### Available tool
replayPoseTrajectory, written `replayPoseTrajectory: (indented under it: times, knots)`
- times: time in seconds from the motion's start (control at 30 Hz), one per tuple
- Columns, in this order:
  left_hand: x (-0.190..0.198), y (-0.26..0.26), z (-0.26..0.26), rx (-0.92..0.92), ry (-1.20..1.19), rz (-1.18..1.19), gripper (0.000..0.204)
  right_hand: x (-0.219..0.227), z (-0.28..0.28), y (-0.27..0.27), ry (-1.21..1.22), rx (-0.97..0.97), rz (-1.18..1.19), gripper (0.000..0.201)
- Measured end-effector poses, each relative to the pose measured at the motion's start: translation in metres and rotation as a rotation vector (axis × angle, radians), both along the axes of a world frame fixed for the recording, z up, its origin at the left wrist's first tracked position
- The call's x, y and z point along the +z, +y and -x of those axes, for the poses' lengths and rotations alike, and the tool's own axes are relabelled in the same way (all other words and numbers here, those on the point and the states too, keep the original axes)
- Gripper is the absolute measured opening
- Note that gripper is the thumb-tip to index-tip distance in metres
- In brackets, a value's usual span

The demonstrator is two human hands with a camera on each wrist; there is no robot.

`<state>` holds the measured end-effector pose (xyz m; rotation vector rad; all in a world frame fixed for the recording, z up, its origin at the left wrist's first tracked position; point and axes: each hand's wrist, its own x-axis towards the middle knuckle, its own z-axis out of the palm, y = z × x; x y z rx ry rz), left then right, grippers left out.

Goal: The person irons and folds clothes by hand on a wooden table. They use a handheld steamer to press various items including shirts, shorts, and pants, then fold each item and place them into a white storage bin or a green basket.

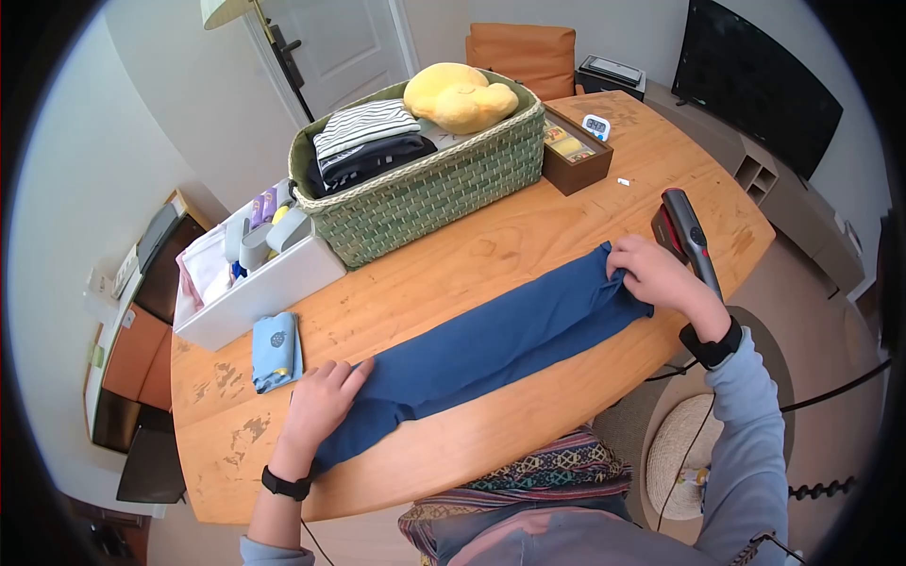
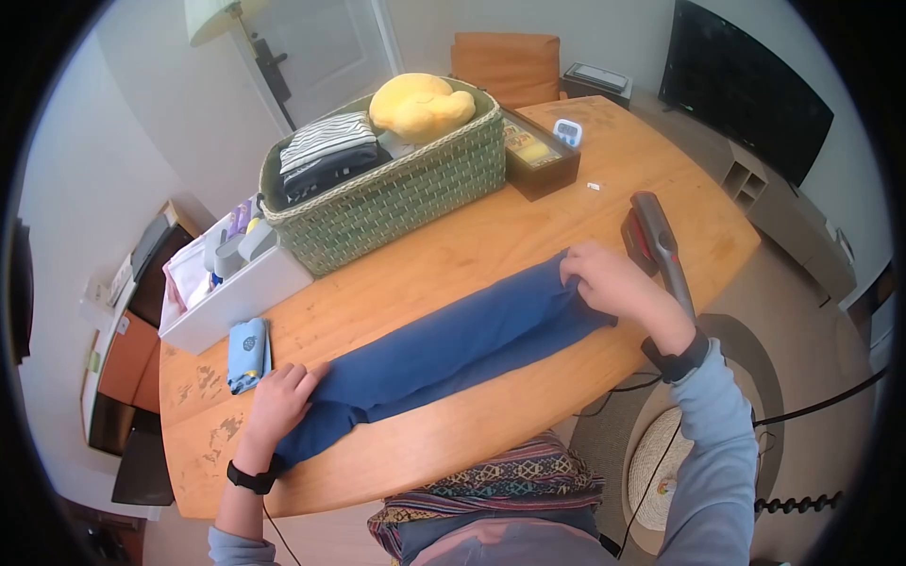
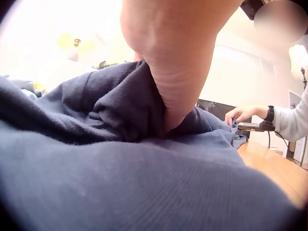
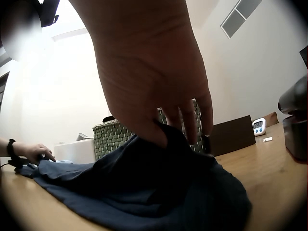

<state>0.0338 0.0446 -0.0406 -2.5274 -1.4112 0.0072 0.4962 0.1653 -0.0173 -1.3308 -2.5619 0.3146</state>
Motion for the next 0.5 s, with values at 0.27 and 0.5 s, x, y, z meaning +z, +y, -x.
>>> replayPoseTrajectory:
  times: [0.27, 0.5]
  knots:
    - [-0.004, 0.008, 0.002, 0.107, -0.092, -0.016, 0.057, -0.016, -0.017, -0.006, -0.029, 0.02, 0.06, 0.019]
    - [-0.011, 0.015, 0.01, 0.179, -0.137, 0.002, 0.044, -0.016, -0.008, -0.007, -0.039, -0.078, 0.176, 0.021]
